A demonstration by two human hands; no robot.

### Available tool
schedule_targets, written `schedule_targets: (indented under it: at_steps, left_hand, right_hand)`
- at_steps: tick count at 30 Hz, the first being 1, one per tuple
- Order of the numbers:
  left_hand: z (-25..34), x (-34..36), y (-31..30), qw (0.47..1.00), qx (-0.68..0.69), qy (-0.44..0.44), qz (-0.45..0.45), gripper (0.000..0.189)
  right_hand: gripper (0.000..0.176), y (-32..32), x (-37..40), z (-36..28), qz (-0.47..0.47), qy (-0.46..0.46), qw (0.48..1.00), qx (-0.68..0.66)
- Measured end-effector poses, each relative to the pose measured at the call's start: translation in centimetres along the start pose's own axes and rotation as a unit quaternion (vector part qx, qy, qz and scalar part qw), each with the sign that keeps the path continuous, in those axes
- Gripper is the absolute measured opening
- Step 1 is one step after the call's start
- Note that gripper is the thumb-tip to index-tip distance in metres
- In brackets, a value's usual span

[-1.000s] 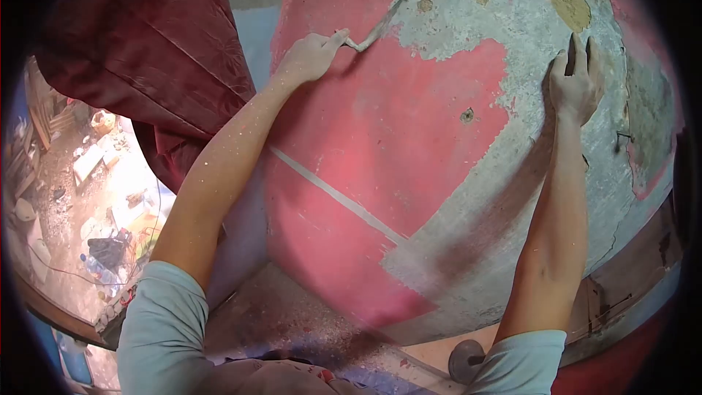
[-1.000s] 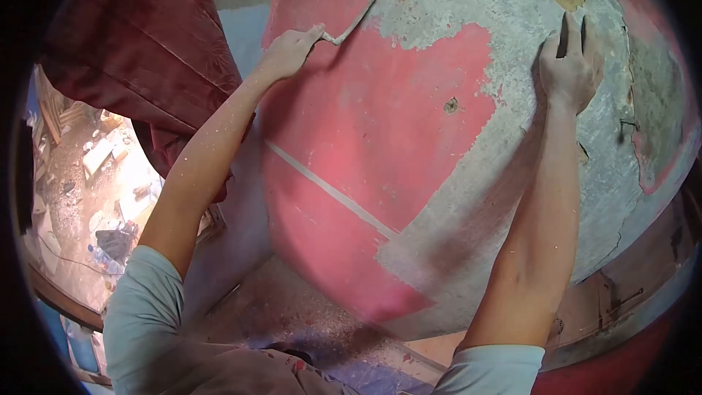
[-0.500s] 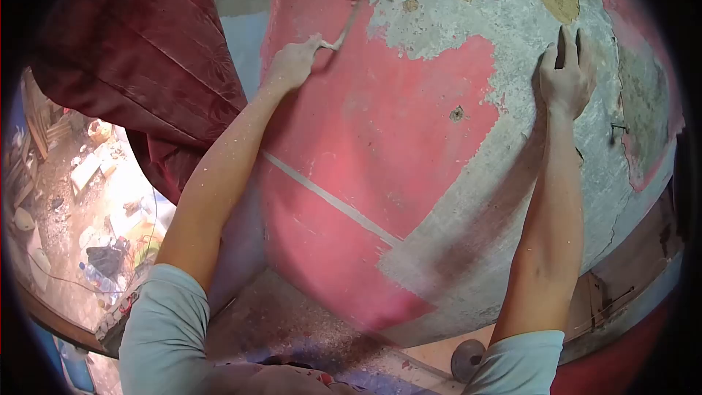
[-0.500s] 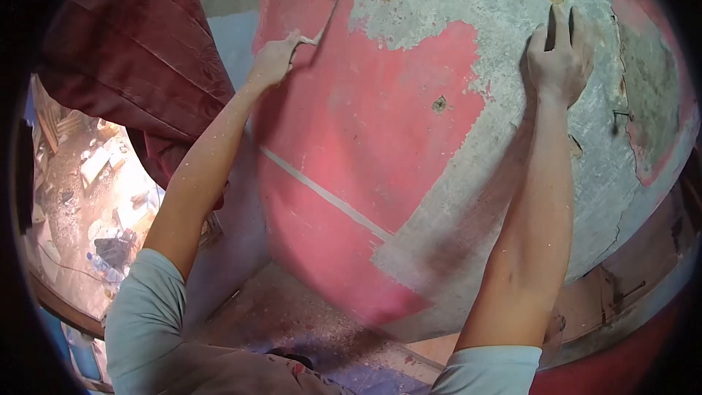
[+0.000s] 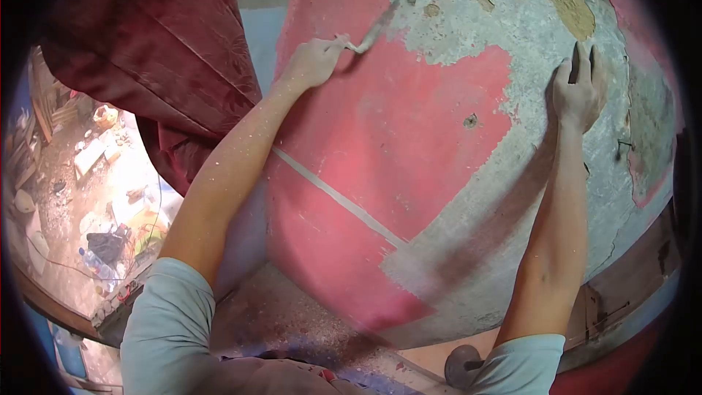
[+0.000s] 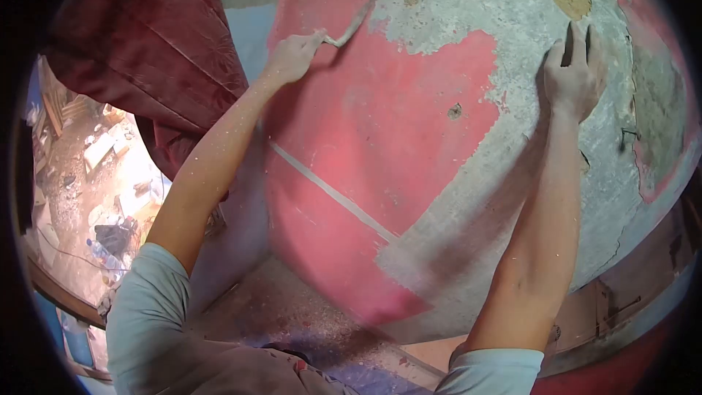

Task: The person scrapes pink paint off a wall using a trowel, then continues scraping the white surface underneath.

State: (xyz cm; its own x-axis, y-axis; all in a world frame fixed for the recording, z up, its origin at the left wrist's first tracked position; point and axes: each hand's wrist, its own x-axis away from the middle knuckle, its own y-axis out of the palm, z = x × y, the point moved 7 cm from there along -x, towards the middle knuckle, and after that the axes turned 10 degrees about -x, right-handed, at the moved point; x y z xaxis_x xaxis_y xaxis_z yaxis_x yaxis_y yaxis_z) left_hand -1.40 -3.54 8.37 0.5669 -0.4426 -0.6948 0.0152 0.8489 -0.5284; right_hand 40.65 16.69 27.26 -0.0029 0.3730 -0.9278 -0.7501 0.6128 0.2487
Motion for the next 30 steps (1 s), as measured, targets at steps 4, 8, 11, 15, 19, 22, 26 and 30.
schedule_targets:
  at_steps: [4,8,11,15,19,22,26,30]
  left_hand:
    - [-0.5,0.0,-0.4,0.999,0.009,-0.042,0.024,0.06]
    - [-2.2,-1.2,1.7,0.999,0.003,0.01,0.046,0.059]
    - [1.1,2.0,-0.3,1.0,0.009,0.008,-0.003,0.056]
    - [-0.4,1.0,0.6,0.997,0.047,-0.052,-0.024,0.057]
    - [-0.3,1.3,1.8,0.999,0.032,0.003,-0.036,0.059]
    - [-0.1,1.8,1.6,0.998,0.038,-0.018,-0.04,0.059]
    - [-2.3,0.7,2.2,0.998,0.052,-0.031,-0.011,0.057]
    - [-0.8,2.5,1.9,0.999,0.038,0.008,-0.018,0.06]
  right_hand:
    - [0.045,0.0,0.0,-0.1,-0.009,-0.004,1.0,0.019]
    - [0.045,0.3,0.0,0.1,-0.013,0.005,1.0,0.008]
    - [0.045,0.0,0.0,-0.5,-0.011,0.001,1.0,0.001]
    - [0.045,-0.1,-0.3,-0.5,-0.015,-0.007,1.0,0.017]
    - [0.044,-0.1,-0.3,-0.6,-0.012,-0.006,1.0,0.015]
    - [0.043,-0.1,-0.3,-0.7,-0.01,-0.007,1.0,0.016]
    - [0.043,-0.2,-0.4,-0.8,-0.011,-0.016,1.0,0.017]
    - [0.044,-0.1,-0.3,-0.8,-0.012,-0.011,1.0,0.016]
